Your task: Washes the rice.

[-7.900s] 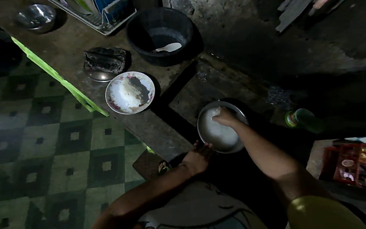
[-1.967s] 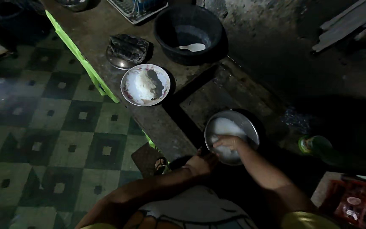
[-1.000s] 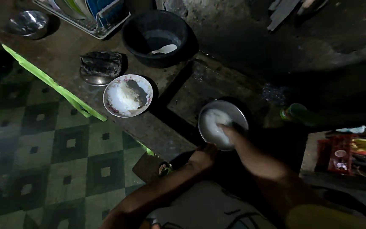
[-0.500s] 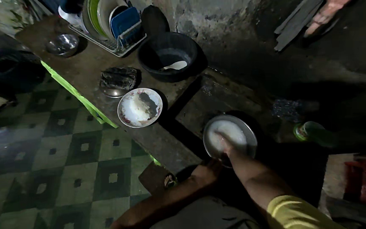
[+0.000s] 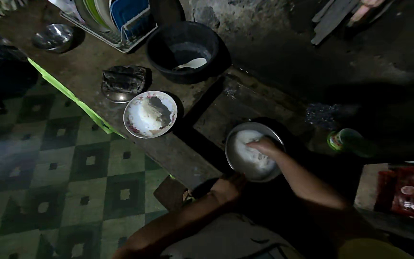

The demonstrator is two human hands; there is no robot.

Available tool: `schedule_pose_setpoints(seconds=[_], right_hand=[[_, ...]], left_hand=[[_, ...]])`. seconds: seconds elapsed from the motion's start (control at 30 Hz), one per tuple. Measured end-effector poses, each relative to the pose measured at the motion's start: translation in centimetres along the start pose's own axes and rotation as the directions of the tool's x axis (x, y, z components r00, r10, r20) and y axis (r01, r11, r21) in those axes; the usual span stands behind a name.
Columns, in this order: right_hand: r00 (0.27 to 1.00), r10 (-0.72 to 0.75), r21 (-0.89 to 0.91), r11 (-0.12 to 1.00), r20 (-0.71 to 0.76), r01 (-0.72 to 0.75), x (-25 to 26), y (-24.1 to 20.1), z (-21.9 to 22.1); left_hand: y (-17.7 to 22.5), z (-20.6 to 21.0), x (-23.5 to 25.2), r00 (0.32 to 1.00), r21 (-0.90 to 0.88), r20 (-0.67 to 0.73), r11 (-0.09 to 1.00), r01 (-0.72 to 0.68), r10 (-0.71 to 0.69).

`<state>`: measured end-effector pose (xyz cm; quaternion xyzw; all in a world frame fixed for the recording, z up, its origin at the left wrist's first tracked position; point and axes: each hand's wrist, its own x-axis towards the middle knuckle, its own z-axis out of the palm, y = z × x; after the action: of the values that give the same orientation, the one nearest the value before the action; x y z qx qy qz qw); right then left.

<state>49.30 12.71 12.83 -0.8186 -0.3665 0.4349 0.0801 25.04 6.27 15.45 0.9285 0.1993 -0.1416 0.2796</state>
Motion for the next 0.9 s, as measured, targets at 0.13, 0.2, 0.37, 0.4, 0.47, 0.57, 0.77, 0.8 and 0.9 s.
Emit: schedule_pose_setpoints(seconds=[0.13,0.2,0.37,0.4,0.47,0.57,0.77,0.8,0.9], right_hand=[[0.998,-0.057,-0.084,0.995,-0.036,0.054,0.8,0.7,-0.4],[0.989,-0.144,-0.079,0.987,-0.029,0.141,2.0,1.0,-0.4],[0.955,-0.276,-0.036,0.959,0.107,0.281,4.5,-0.3,1.2],[0.951,-0.265,-0.048,0.960,0.158,0.276,4.6,-0.9,1.6],[0.937,-0.220,-0.099,0.962,0.273,0.255,4.1,-2.6,2.2],[0.893,-0.144,-0.216,0.943,0.427,0.255,3.8,-4.2,3.6],[0.779,-0.021,-0.222,0.953,0.627,0.204,2.6,-3.3,4.7],[0.758,-0.009,-0.196,0.964,0.653,0.181,2.7,-2.8,4.7],[0.697,-0.035,-0.042,0.995,0.716,0.093,3.2,-0.4,4.6]], left_hand=[[0.1,-0.6,-0.2,0.998,-0.017,0.062,1.000,0.009,-0.008],[0.1,-0.9,-0.3,0.997,-0.027,0.076,0.999,0.021,-0.019],[0.2,-1.0,-0.4,0.996,-0.087,0.056,0.994,0.070,-0.066],[0.2,-1.0,-0.4,0.995,-0.088,0.066,0.993,0.078,-0.073],[0.2,-0.9,-0.4,0.994,-0.091,0.074,0.992,0.087,-0.081],[0.0,-0.3,-0.4,0.996,-0.088,0.038,0.993,0.084,-0.081],[0.1,-0.1,-0.4,0.995,-0.079,0.041,0.993,0.090,-0.087],[0.1,0.0,-0.4,0.996,-0.076,0.036,0.993,0.090,-0.087],[0.2,-0.2,-0.3,0.995,-0.074,0.048,0.993,0.090,-0.087]])
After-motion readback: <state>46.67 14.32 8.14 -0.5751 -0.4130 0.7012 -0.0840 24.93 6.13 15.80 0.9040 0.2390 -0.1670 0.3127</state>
